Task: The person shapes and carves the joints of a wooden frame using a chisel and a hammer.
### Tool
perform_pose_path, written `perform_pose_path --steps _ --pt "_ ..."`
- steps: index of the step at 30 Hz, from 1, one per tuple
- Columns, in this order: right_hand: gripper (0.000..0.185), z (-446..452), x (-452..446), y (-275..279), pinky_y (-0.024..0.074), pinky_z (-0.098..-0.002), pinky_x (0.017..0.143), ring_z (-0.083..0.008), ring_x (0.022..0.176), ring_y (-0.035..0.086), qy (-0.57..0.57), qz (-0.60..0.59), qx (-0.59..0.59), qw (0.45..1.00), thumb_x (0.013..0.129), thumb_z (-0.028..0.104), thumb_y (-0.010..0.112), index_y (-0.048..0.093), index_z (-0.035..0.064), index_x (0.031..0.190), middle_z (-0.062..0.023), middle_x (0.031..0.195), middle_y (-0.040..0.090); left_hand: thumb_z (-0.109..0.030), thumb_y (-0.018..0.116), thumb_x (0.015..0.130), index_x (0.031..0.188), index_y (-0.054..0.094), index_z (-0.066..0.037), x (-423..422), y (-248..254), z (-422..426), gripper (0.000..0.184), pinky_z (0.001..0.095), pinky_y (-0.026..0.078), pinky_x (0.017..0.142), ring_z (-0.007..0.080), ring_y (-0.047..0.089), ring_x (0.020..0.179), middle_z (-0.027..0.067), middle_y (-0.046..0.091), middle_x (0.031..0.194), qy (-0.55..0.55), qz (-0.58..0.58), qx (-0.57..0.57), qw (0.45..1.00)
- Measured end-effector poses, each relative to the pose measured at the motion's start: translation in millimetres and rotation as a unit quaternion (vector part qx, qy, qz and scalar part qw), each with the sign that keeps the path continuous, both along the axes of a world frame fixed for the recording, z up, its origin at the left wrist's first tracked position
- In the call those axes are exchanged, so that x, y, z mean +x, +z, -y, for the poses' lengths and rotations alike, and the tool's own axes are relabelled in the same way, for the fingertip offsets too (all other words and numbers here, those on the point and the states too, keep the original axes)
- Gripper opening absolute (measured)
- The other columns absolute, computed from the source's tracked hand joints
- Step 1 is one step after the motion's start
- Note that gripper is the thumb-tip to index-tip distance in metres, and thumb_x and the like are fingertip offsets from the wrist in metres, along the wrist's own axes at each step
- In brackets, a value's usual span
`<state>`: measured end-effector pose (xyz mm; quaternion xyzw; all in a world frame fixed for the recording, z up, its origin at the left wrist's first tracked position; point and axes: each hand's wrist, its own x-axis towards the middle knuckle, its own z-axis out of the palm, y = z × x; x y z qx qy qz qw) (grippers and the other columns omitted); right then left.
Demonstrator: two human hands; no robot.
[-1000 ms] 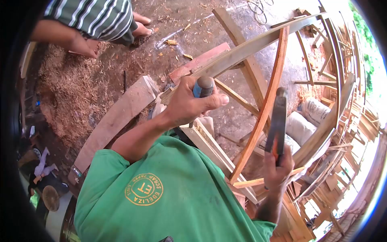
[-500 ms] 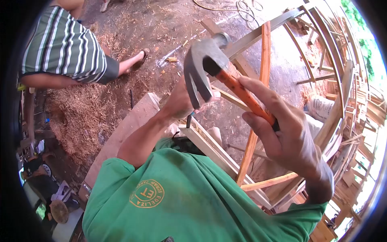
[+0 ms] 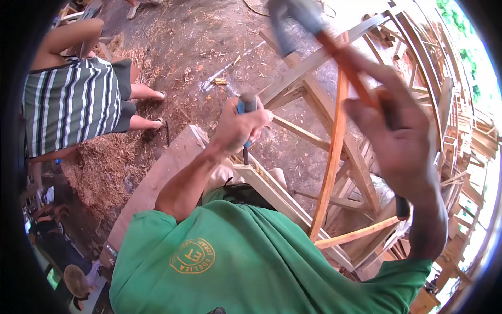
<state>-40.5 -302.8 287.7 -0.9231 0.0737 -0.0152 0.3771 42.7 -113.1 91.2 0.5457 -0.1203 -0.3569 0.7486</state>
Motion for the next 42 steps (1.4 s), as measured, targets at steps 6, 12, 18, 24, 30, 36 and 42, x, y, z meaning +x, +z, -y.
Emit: perform_pose_path --steps 6,12,18,24,30,36,42 --pt "0.056 8.3 -24.3 6.5 0.0386 -0.0189 0.069 -0.0019 0.077 0.05 -0.058 -0.052 0.029 0.997 0.094 -0.001 0.062 0.045 0.0045 0.147 -0.0031 0.107 0.064 -0.012 0.071 0.088 0.069 0.056 -0.008 -0.5 1.1 -3.0 0.025 0.0226 0.034 0.04 0.0044 0.045 0.044 -0.0026 0.05 0.053 0.043 -0.034 -0.017 0.998" --pt "0.054 14.7 -32.1 -18.1 0.0373 -0.0328 0.111 -0.0196 0.135 0.048 -0.034 -0.139 0.074 0.987 0.094 -0.001 0.063 0.046 0.0009 0.146 -0.0172 0.146 0.051 -0.014 0.072 0.088 0.07 0.056 -0.008 7.5 9.0 -6.7 0.026 0.0225 0.032 0.04 0.005 0.043 0.042 -0.0023 0.048 0.052 0.016 -0.059 -0.026 0.998" --pt "0.052 14.4 -17.3 -13.0 0.0411 -0.0297 0.106 -0.0173 0.126 0.054 -0.008 -0.138 0.035 0.99 0.094 -0.001 0.062 0.048 0.0015 0.145 -0.0145 0.139 0.058 -0.012 0.071 0.088 0.073 0.054 -0.008 17.7 -0.2 3.5 0.023 0.0234 0.031 0.039 0.0054 0.041 0.04 -0.0025 0.047 0.051 -0.022 -0.127 -0.048 0.991" --pt "0.051 4.6 8.9 -15.9 0.044 -0.0224 0.086 -0.0077 0.099 0.057 0.043 -0.087 0.01 0.995 0.093 0.001 0.063 0.051 0.0039 0.143 -0.0076 0.122 0.062 -0.011 0.069 0.088 0.074 0.055 -0.008 7.3 1.8 8.1 0.02 0.0233 0.032 0.039 0.0055 0.042 0.042 -0.0027 0.048 0.053 -0.047 -0.128 -0.025 0.99" --pt "0.049 -1.1 27.1 -14.7 0.0492 -0.026 0.085 -0.0096 0.095 0.061 0.13 -0.307 0.001 0.943 0.092 0.002 0.064 0.056 0.0097 0.139 -0.007 0.118 0.068 -0.012 0.069 0.086 0.079 0.062 -0.006 -1.4 17.0 5.4 0.012 0.024 0.039 0.053 0.0031 0.048 0.057 -0.0037 0.055 0.063 -0.025 0.001 0.034 0.999" --pt "0.046 -6.3 20.9 -6.8 0.0357 -0.0172 0.059 0.0005 0.066 0.04 0.008 -0.028 0.109 0.994 0.096 0.001 0.06 0.055 0.0127 0.14 -0.0066 0.114 0.07 -0.005 0.068 0.087 0.071 0.058 -0.007 -16.6 10.4 1.8 0.019 0.0224 0.034 0.044 0.0031 0.045 0.049 -0.0041 0.051 0.059 -0.024 -0.052 0.0 0.998" --pt "0.047 -3.7 -3.7 -46.8 0.0422 -0.0331 0.051 -0.0159 0.058 0.057 0.186 -0.103 0.045 0.976 0.094 0.008 0.062 0.056 0.0159 0.141 -0.01 0.079 0.065 -0.007 0.071 0.083 0.067 0.059 -0.007 -42.1 -18.6 4.8 0.02 0.0236 0.035 0.049 0.0022 0.044 0.056 -0.006 0.051 0.061 0.007 0.135 0.002 0.991"
